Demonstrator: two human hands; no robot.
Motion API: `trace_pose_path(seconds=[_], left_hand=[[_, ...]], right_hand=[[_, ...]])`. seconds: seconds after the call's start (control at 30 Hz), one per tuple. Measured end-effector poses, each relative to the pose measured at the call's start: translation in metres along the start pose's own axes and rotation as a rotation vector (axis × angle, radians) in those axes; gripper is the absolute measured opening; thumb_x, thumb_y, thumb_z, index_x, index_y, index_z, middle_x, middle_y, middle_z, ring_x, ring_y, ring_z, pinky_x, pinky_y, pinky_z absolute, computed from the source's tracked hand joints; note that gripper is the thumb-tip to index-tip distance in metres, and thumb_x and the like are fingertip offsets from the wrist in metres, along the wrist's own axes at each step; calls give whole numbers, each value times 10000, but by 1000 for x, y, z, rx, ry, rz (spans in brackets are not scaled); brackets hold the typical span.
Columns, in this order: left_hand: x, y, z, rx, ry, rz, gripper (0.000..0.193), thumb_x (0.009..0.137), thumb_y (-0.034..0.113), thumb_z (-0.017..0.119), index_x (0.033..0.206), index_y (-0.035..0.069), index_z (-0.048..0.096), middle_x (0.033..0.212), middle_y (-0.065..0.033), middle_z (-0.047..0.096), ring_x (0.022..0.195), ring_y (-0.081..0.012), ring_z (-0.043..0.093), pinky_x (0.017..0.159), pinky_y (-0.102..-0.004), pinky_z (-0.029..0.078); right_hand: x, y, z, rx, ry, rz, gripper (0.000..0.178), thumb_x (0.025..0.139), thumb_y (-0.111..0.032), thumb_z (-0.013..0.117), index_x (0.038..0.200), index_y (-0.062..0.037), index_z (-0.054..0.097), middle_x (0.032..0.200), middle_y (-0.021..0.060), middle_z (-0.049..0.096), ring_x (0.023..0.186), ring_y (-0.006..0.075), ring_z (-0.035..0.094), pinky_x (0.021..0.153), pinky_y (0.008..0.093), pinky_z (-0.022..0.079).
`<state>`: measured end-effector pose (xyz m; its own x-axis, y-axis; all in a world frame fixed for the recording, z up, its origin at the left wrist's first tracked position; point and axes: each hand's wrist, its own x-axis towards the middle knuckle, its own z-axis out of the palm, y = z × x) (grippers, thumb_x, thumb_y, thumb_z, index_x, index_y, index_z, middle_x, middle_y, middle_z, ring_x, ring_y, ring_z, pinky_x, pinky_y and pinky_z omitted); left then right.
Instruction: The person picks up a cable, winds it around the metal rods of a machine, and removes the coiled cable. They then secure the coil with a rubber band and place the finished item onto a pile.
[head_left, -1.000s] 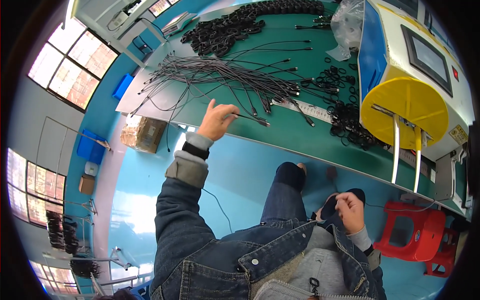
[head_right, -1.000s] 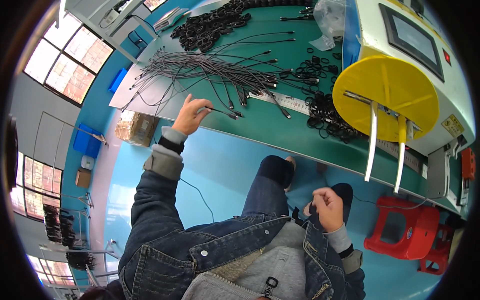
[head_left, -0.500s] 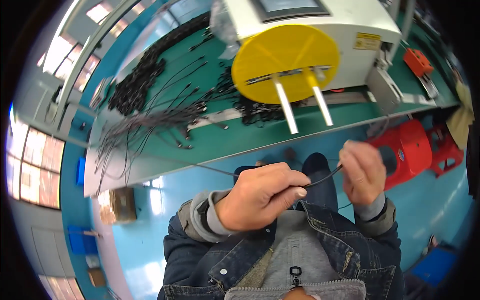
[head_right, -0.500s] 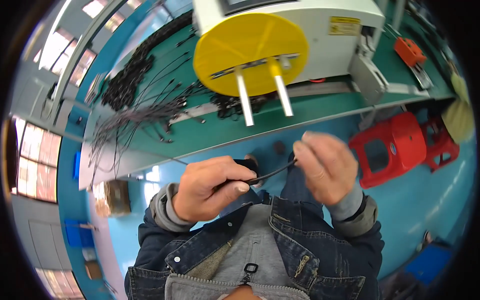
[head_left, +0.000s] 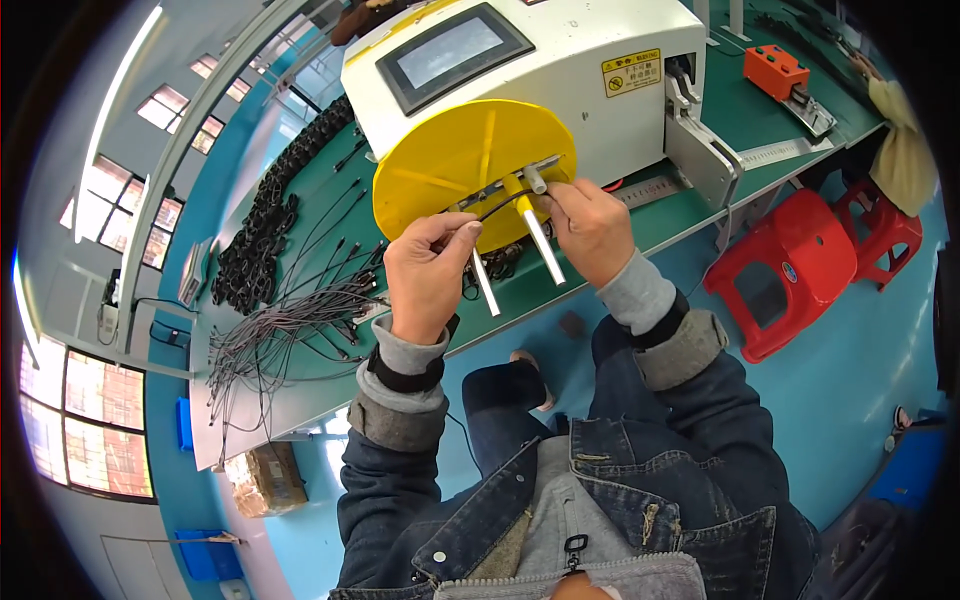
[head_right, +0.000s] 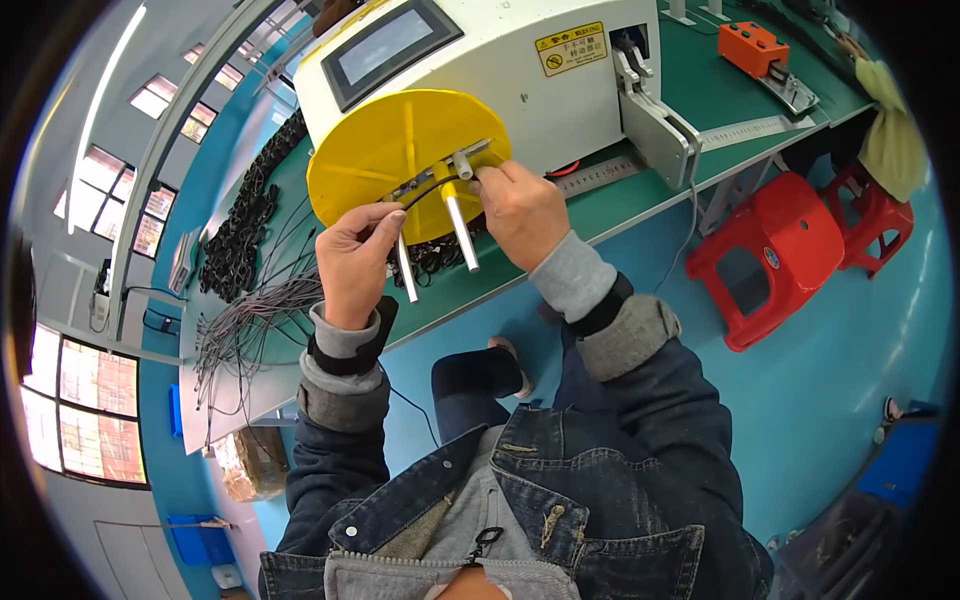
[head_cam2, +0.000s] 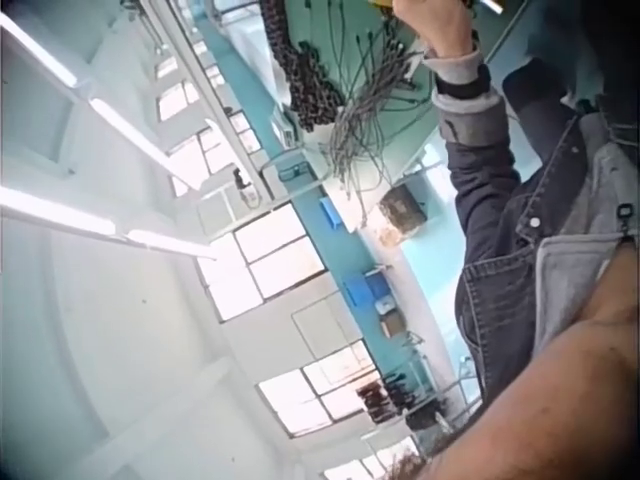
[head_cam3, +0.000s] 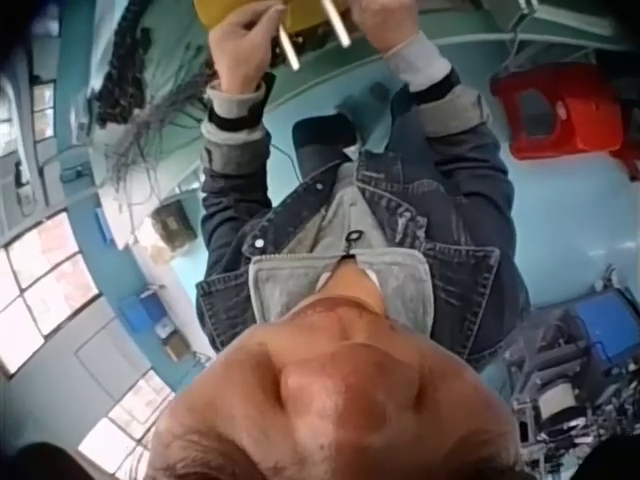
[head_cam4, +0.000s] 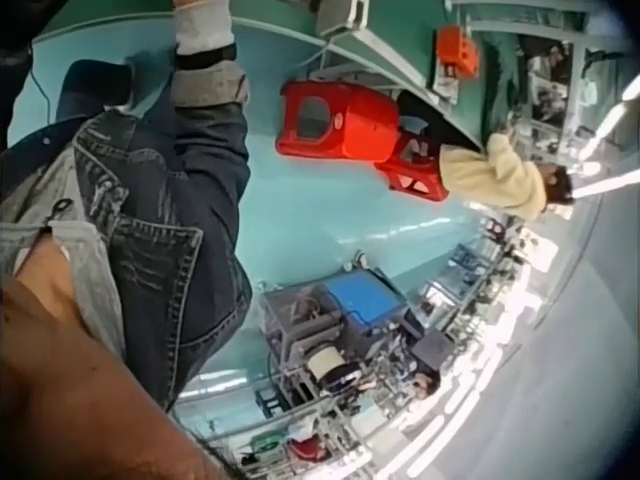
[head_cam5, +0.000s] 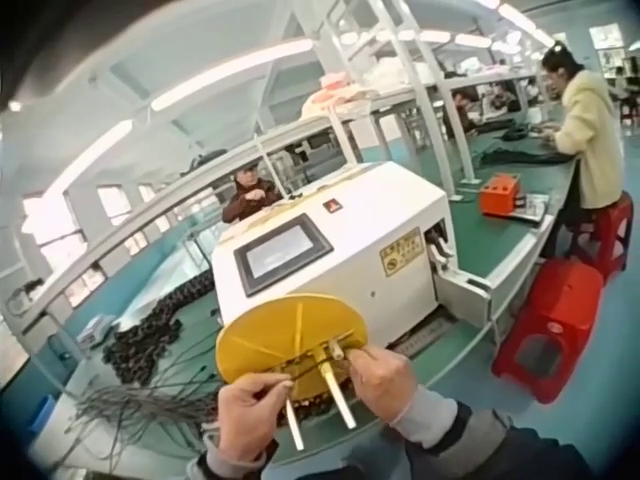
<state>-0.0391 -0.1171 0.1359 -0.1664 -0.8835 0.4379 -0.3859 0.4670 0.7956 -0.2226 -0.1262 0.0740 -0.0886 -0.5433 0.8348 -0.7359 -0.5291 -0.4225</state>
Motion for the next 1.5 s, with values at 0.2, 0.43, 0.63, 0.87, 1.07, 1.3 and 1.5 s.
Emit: trace_pose_path(seconds=[0.2,0.43,0.63,0.87,1.07,1.3,1.5], left_hand=[[6,-2,4,-25,35,-42,99,787,41,636,861,-25,647,702,-17,595,611,-53,491,560,-192,407],[-15,-24,-4,-13,178,98,95,791,47,639,858,-20,648,707,-23,592,618,-70,508,560,-205,416],[-19,-21,-11,139,217,195,125,786,47,645,895,-16,648,696,-53,583,598,-97,515,560,-219,423],[-29,-2,-19,311,221,320,172,787,63,649,946,-2,647,669,-72,558,554,-117,497,520,-232,409],[-40,-3,-16,340,222,331,190,791,68,645,969,1,641,647,-79,531,529,-129,475,494,-247,390],[-59,-5,-6,310,231,307,196,806,58,625,993,1,628,633,-78,512,528,-137,466,494,-250,388],[-60,3,6,332,207,351,227,803,30,606,1027,-9,606,671,-100,530,525,-167,478,493,-260,402]], right_hand=[[-9,10,7,27,80,118,149,743,-80,656,869,-19,606,788,126,599,618,255,585,554,319,479],[-48,15,-30,89,113,235,108,771,-72,623,855,-5,608,749,109,598,591,215,579,545,291,465],[-85,6,-41,194,-52,391,71,776,-51,602,801,16,610,681,103,592,562,173,560,531,269,445],[-93,-5,-40,275,-173,427,81,774,-54,604,808,19,613,679,103,596,570,149,560,532,260,440],[-101,-4,-40,286,-196,427,88,778,-60,603,806,23,615,677,101,600,571,151,562,536,260,443],[-99,-3,-37,322,-258,475,74,747,-76,600,768,-8,616,698,138,609,598,272,595,542,322,468],[-91,-9,-46,347,-257,467,72,757,-61,601,780,6,614,684,124,603,578,227,582,529,299,455]])
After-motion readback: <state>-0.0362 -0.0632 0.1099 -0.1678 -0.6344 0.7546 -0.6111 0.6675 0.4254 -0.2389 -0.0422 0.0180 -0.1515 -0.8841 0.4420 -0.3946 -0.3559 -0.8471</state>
